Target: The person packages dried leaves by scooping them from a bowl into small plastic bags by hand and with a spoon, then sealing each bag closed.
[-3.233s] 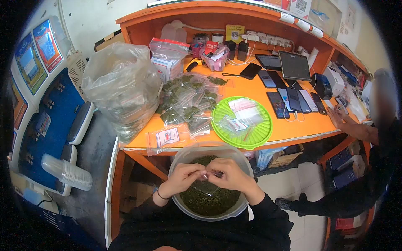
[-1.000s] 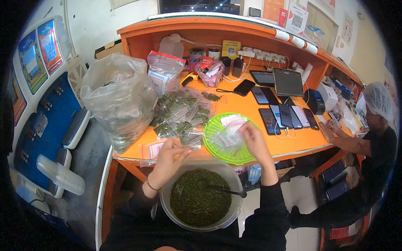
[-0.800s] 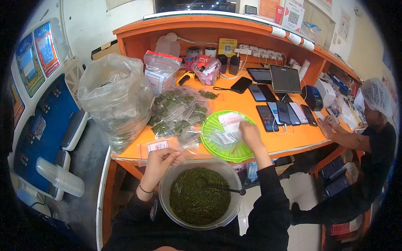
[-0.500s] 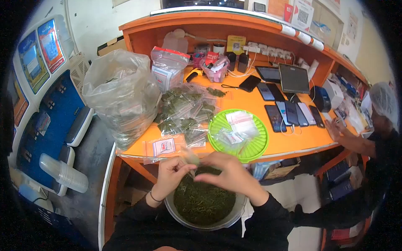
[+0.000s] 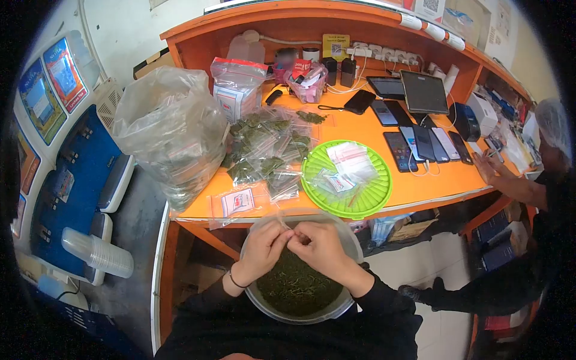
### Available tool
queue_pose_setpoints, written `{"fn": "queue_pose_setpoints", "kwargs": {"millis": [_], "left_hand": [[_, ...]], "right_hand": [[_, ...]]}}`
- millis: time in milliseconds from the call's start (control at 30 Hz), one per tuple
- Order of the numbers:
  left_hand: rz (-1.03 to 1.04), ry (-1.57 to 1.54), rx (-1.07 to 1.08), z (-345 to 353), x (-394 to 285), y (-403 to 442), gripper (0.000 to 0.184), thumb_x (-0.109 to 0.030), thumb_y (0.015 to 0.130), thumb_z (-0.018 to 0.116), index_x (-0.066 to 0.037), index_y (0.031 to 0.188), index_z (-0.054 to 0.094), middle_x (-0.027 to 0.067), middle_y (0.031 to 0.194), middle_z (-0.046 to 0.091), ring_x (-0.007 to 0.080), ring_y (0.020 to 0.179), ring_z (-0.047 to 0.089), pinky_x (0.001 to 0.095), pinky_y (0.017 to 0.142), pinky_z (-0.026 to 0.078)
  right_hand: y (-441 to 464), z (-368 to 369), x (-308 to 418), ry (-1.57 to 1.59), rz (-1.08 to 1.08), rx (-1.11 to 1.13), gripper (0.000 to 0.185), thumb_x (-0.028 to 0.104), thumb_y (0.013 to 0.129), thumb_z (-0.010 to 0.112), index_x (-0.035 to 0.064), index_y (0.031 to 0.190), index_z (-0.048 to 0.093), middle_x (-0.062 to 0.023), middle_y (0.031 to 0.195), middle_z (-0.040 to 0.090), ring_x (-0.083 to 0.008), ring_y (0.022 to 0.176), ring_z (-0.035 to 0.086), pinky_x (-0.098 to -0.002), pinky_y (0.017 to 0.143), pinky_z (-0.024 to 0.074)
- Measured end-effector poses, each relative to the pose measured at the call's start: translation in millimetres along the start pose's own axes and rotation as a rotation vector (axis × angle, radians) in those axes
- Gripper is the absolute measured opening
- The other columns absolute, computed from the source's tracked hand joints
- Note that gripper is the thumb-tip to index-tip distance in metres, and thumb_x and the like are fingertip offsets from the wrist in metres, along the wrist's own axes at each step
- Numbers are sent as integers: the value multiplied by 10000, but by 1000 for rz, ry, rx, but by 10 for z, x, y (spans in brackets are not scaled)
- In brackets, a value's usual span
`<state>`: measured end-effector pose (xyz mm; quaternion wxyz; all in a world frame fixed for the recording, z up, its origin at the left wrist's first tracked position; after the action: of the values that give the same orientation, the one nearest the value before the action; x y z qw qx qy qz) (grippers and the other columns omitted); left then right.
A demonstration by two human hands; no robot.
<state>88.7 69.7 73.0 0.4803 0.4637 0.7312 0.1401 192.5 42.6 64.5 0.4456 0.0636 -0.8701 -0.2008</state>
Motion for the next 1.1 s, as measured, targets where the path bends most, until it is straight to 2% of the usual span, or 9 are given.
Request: {"fn": "queue_pose_setpoints", "kwargs": {"millis": [133, 167, 367, 567, 733, 833, 933, 967, 1100], "left_hand": [[-209, 87, 10, 16, 104, -104, 180, -131, 790, 595, -17, 673, 520, 126, 594, 501, 303, 512, 502, 361, 468, 385], [-249, 111, -10, -5, 155, -119, 200, -133, 780, 599, -20, 637, 517, 126, 566, 500, 301, 490, 502, 363, 456, 383], [-280, 98, -44, -21, 223, -158, 275, -123, 739, 599, -23, 511, 483, 134, 464, 477, 294, 409, 493, 366, 411, 375], [-48, 5, 116, 115, 67, -153, 206, -114, 717, 586, -36, 539, 516, 124, 500, 511, 283, 438, 516, 354, 421, 397], [200, 4, 213, 212, -162, -201, 78, -100, 687, 604, -47, 653, 558, 92, 658, 584, 274, 581, 557, 332, 540, 446], [157, -18, -202, -293, -252, -126, 90, -107, 742, 603, -22, 767, 586, 70, 787, 612, 224, 745, 589, 290, 684, 457], [-381, -530, -630, -349, 363, -225, 137, -114, 828, 563, 8, 882, 592, 48, 878, 607, 154, 901, 561, 254, 794, 427], [-535, -741, -409, -154, 554, -253, 193, -134, 887, 516, 31, 929, 606, 46, 886, 620, 116, 905, 555, 235, 811, 426], [-578, -833, -217, 40, 715, -387, 236, -151, 905, 487, 49, 929, 610, 93, 874, 634, 130, 822, 579, 270, 802, 443]], "right_hand": [[-18, -180, -89, -104, -69, -224, 72, 25, 714, 639, -12, 715, 578, -92, 569, 542, -167, 487, 539, -269, 467, 412], [-44, -126, -82, -120, -5, -164, 84, 12, 666, 622, 10, 710, 551, -114, 714, 574, -253, 601, 579, -311, 532, 447], [-120, 203, 152, -465, -412, 129, 423, 5, 657, 581, 49, 1076, 543, -151, 1196, 452, -315, 1027, 496, -405, 849, 382], [-180, 388, 79, -260, -102, 442, 635, 119, 685, 573, 117, 1298, 406, -186, 1293, 350, -345, 1104, 444, -477, 891, 318], [-251, 675, -304, -260, -49, 614, 552, 146, 761, 571, 112, 1291, 419, -210, 1221, 442, -335, 1062, 489, -444, 857, 357], [-163, 551, -173, 15, -111, 501, 473, 163, 839, 529, 98, 1293, 415, -202, 1161, 504, -333, 1053, 497, -403, 871, 373], [-126, 392, 63, 306, 72, 490, 411, 172, 907, 466, 79, 1302, 396, -176, 1154, 526, -295, 1037, 515, -346, 867, 388], [-161, 413, 48, 335, 125, 521, 417, 174, 905, 471, 76, 1303, 394, -178, 1159, 524, -279, 1045, 515, -341, 869, 387], [-195, 477, -71, 423, 124, 550, 429, 203, 897, 496, 89, 1301, 406, -177, 1178, 511, -225, 1024, 518, -329, 867, 386]]}}
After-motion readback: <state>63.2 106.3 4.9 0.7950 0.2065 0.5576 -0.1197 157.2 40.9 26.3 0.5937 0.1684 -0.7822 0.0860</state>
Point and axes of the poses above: each hand's wrist, its own y-axis towards the middle knuckle, its own z-axis out of the palm, x = y × z, the point moved 9 cm from there along y, towards the middle knuckle
